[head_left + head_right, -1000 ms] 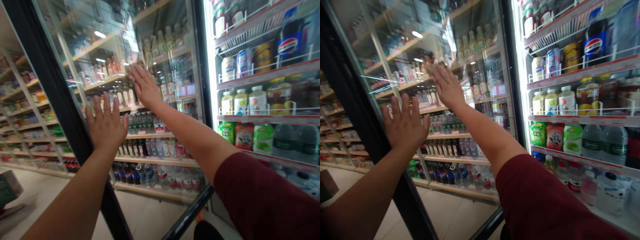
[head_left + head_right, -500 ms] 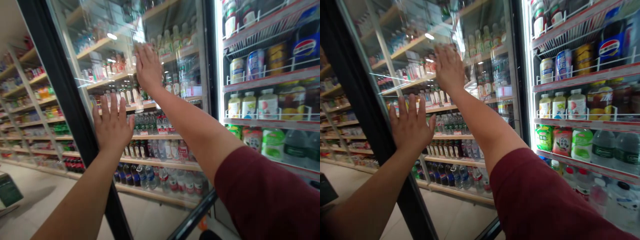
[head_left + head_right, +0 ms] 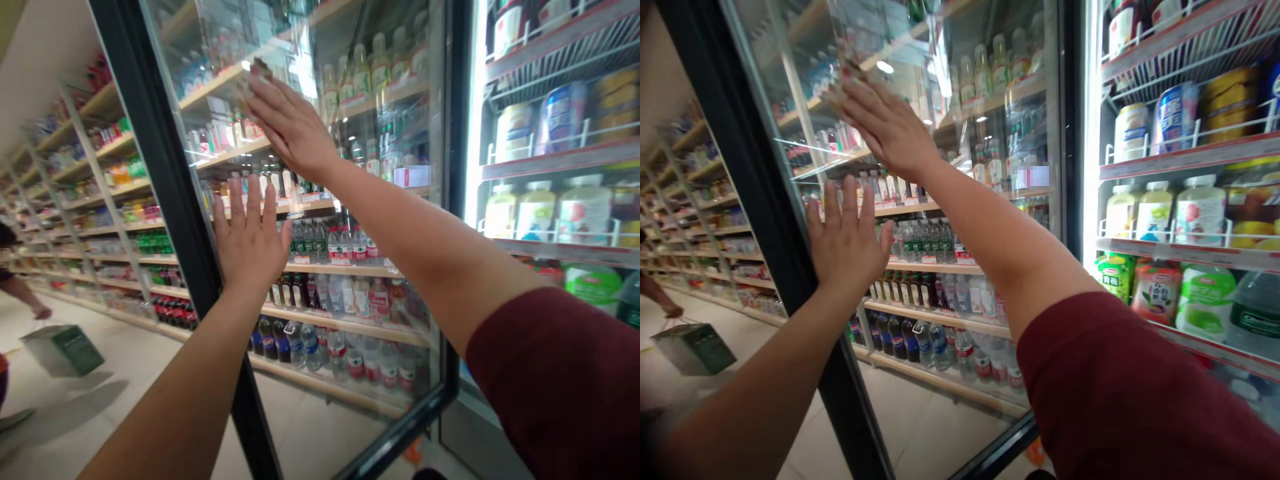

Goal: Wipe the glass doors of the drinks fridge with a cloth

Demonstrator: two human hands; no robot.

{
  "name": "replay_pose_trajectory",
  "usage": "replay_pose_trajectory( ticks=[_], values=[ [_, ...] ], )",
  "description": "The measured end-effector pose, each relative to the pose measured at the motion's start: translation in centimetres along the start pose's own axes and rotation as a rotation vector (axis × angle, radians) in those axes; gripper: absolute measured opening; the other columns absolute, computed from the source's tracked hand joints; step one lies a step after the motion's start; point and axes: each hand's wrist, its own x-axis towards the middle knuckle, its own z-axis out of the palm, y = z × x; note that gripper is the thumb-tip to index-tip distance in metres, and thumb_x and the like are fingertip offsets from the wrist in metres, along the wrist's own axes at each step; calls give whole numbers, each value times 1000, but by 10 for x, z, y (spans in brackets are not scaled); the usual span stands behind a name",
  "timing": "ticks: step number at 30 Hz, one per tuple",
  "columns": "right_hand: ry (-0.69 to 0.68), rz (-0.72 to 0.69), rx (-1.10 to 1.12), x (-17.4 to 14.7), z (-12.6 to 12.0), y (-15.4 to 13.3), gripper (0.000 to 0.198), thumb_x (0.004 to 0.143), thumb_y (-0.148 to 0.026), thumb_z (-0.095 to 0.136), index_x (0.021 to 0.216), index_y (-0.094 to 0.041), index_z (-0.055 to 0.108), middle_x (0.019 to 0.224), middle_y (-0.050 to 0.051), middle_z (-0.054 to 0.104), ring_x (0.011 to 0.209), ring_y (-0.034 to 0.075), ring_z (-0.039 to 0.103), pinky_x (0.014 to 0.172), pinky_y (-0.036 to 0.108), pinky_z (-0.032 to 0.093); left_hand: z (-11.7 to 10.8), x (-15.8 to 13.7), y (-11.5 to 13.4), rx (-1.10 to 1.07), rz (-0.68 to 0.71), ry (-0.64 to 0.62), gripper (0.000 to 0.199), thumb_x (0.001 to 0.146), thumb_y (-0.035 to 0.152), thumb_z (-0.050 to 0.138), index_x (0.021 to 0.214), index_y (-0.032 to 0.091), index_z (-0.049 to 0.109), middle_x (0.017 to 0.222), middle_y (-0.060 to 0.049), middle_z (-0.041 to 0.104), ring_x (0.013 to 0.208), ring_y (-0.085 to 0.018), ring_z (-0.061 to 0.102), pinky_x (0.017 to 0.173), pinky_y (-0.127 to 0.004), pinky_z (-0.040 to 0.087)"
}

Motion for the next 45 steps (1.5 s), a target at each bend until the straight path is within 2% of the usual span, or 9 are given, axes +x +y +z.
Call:
replay_pose_trajectory(
  ticks=[6,11,17,22,27,33,38,43,45],
  values=[
    [143,667,-27,13,-6,10,47,117,-29,41,164,-24,42,173,-11,39,161,11,26,145,42,15,0,0,3,39,7,8,71,111,41,43,172,9,30,179,-16,16,168,-40,7,137,-66,4],
    [-54,294,-80,14,-18,-6,48,115,-25,47,164,-26,47,174,-10,38,165,13,26,144,37,16,0,1,5,-7,-2,1,70,110,40,44,173,12,30,179,-14,16,168,-37,6,138,-63,0],
    [-27,691,-82,26,-13,-17,53,119,-30,37,171,-30,30,179,-9,25,167,15,18,144,47,13,-1,2,5,-11,-22,-11,70,109,39,43,173,12,30,180,-13,15,168,-36,4,139,-61,-2],
    [-93,160,31,24,-1,-13,54,112,-18,48,165,-30,45,176,-12,34,166,12,20,145,39,9,-1,2,6,-21,-17,-3,70,109,39,43,173,14,29,179,-13,16,168,-37,6,138,-63,0],
    [55,780,-34,33,-14,-8,52,119,-28,36,170,-27,33,178,-7,28,165,16,20,144,45,11,-2,2,7,13,-15,-19,71,109,39,43,173,11,28,180,-13,14,168,-36,4,139,-60,-2],
    [-220,143,-161,25,-23,-11,54,115,-21,45,168,-30,39,178,-10,28,168,10,19,143,28,8,-3,2,6,-40,-16,-14,72,108,38,46,173,14,29,180,-11,13,169,-34,2,139,-59,-5],
    [36,810,-125,11,-35,14,51,118,-20,35,170,-20,34,179,0,28,166,15,22,143,40,10,-4,2,7,-116,-34,-7,73,106,37,50,174,20,29,180,-7,14,169,-32,2,139,-60,-5],
    [-184,199,-137,-3,-36,17,55,113,-14,49,166,-26,43,176,-8,33,167,10,24,143,29,10,-5,2,7,-131,-47,-27,73,106,38,48,174,19,29,180,-7,12,169,-32,-1,139,-59,-7],
    [-145,255,-106,-1,-32,17,52,113,-17,49,165,-23,45,175,-7,36,165,11,27,143,32,11,-5,3,7,-124,-52,-38,73,106,39,47,174,17,29,180,-7,11,169,-32,-2,139,-59,-8]
  ],
)
